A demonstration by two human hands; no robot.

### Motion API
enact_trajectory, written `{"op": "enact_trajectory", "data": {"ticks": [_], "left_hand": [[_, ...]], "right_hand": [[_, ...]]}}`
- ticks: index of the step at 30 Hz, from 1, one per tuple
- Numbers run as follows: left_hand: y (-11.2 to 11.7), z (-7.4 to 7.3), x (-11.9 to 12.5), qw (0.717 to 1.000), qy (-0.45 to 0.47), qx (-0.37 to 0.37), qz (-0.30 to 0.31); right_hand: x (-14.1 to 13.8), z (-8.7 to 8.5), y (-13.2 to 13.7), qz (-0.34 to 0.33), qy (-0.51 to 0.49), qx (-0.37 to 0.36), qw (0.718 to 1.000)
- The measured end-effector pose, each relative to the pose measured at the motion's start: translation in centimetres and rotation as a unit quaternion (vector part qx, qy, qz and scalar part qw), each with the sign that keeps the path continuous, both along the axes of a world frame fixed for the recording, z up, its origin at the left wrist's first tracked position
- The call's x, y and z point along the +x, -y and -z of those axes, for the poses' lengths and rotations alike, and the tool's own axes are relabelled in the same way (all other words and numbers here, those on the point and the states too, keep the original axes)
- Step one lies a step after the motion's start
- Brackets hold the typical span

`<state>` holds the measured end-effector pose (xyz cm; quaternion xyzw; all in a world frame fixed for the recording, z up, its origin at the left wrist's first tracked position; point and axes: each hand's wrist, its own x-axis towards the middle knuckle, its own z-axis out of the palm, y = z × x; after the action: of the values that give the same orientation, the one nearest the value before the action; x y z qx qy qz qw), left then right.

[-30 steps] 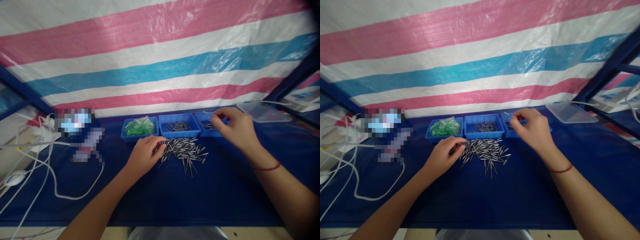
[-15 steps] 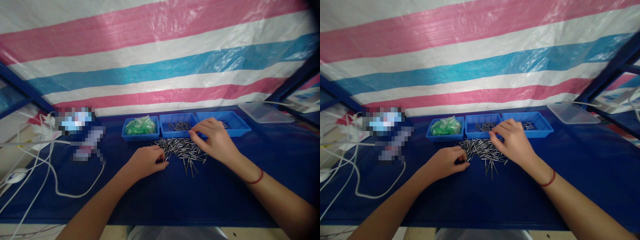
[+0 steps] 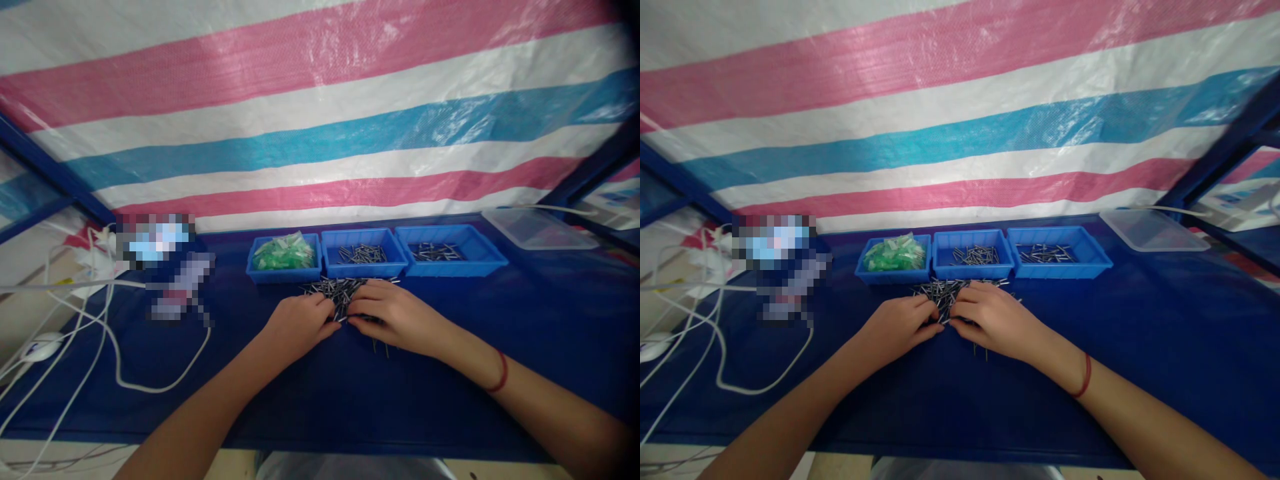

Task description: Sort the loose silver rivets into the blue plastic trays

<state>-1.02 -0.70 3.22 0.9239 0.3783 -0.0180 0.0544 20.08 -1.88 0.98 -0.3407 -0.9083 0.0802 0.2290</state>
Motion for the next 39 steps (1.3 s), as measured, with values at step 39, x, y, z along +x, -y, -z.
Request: {"op": "enact_trajectory", "data": {"ticks": [39], "left_hand": [[0.3,1.5,1.4,0.838,0.481,-0.189,-0.173]], "right_hand": [[-0.6,-0.2,0.1,0.061,-0.303,-0.281,0.909]]}}
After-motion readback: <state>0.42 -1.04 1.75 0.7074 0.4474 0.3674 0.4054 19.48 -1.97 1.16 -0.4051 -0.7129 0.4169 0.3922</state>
